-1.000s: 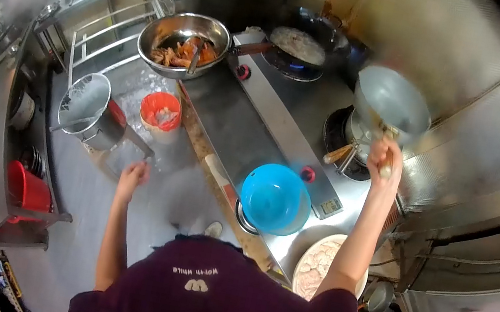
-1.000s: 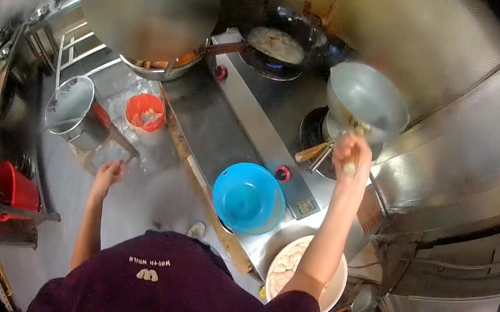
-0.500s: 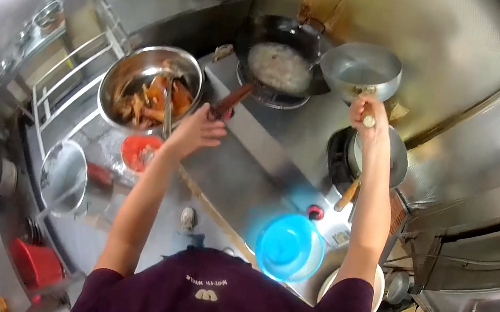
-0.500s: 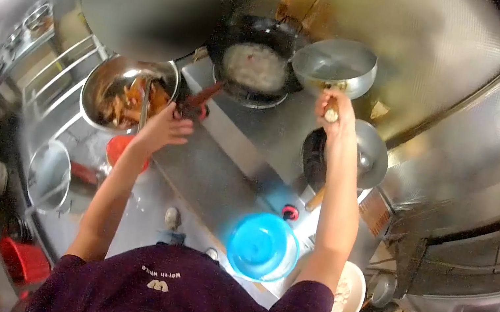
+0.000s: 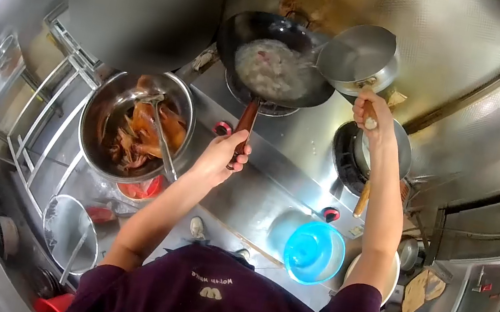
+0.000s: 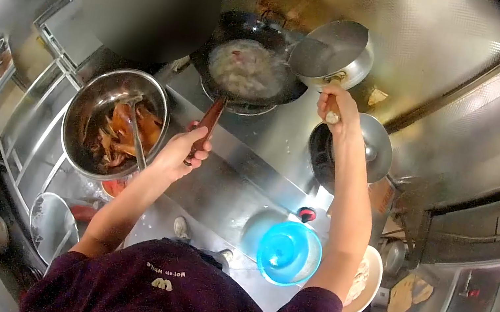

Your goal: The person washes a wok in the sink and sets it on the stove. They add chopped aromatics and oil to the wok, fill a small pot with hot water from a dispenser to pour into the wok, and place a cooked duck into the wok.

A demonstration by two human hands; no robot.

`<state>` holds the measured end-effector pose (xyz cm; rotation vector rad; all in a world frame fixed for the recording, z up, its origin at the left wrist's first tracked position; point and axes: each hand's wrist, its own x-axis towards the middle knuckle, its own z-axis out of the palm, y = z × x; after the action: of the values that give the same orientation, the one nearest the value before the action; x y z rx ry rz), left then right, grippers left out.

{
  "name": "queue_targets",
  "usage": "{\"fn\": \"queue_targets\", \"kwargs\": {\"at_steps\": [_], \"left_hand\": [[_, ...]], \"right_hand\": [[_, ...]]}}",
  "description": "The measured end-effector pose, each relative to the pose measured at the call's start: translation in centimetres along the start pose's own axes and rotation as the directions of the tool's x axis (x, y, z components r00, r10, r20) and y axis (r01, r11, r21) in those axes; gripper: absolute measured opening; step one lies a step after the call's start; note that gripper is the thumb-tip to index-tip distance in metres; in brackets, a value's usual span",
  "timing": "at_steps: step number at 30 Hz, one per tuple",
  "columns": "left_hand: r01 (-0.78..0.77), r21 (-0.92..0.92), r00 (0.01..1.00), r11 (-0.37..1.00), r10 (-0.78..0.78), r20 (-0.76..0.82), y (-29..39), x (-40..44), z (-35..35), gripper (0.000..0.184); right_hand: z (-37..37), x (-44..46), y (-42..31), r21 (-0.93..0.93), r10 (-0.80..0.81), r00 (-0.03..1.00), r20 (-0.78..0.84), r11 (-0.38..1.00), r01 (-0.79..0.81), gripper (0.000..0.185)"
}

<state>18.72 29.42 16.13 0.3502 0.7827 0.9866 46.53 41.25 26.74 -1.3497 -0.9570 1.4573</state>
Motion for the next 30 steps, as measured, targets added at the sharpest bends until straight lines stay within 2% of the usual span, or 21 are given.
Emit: {"fn": "queue_targets", "kwargs": {"at_steps": [3, 6, 10, 12, 15, 16, 17, 19, 22, 25, 26, 28, 30], "left_hand": [[-0.005, 0.008, 1.0, 1.0, 0.005, 0.012, -0.1, 0.0, -0.1, 0.015], [-0.012, 0.008, 1.0, 1.0, 0.012, -0.002, -0.4, 0.1, -0.2, 0.016], [0.008, 0.01, 0.999, 1.0, -0.009, 0.046, -0.4, 0.5, -1.0, 0.021], [0.03, 0.011, 0.997, 0.999, -0.031, 0.064, -0.4, 0.2, -1.4, 0.028], [0.035, 0.115, 0.999, 0.993, -0.037, 0.017, 0.0, -0.9, -2.1, 0.039], [0.027, 0.129, 0.995, 0.991, -0.039, 0.088, -0.3, -0.6, -3.5, 0.043], [0.015, 0.132, 0.998, 0.991, -0.024, 0.06, -0.8, -0.6, -4.4, 0.044], [-0.007, 0.138, 1.0, 0.99, 0.007, 0.005, -1.1, -1.1, -5.1, 0.045], [0.002, 0.2, 0.997, 0.98, -0.018, 0.077, -0.7, -2.3, -4.0, 0.046], [-0.044, 0.368, 0.999, 0.929, 0.036, 0.028, -0.4, -3.0, -1.7, 0.042], [-0.058, 0.373, 0.998, 0.926, 0.047, 0.041, -0.5, -2.8, -1.8, 0.04], [-0.088, 0.385, 0.995, 0.919, 0.066, 0.069, -0.8, -2.3, -2.2, 0.036], [-0.109, 0.365, 0.993, 0.925, 0.081, 0.091, -0.7, -2.1, -2.5, 0.033]], "right_hand": [[0.0, 0.6, 0.2, 0.072, -0.015, 0.999, 0.052, 0.997, 0.011, 0.014], [0.6, 1.2, 0.5, -0.009, 0.004, 1.0, -0.022, 1.0, -0.004, 0.013], [1.0, 2.4, 1.3, -0.117, -0.006, 1.0, -0.027, 0.993, 0.003, 0.013], [1.5, 2.3, 1.6, -0.18, -0.013, 0.999, -0.046, 0.984, 0.005, 0.011], [2.9, 1.8, 1.7, -0.294, -0.053, 0.996, -0.07, 0.955, 0.03, 0.008], [3.0, 1.9, 1.8, -0.341, -0.069, 0.995, -0.076, 0.939, 0.039, 0.008], [3.1, 2.1, 2.0, -0.386, -0.085, 0.993, -0.081, 0.921, 0.047, 0.009], [4.0, 1.2, 1.6, -0.488, -0.112, 0.993, -0.047, 0.87, 0.075, 0.012], [5.1, 0.3, 1.4, -0.623, -0.181, 0.983, -0.027, 0.772, 0.125, 0.017], [4.0, 1.8, 2.1, -0.804, -0.348, 0.937, 0.036, 0.547, 0.234, 0.03], [3.6, 1.9, 2.2, -0.837, -0.387, 0.92, 0.061, 0.483, 0.259, 0.034], [4.4, 0.1, 1.1, -0.854, -0.424, 0.899, 0.107, 0.424, 0.302, 0.038], [3.7, 0.0, 1.0, -0.839, -0.444, 0.889, 0.109, 0.439, 0.322, 0.036]]}}
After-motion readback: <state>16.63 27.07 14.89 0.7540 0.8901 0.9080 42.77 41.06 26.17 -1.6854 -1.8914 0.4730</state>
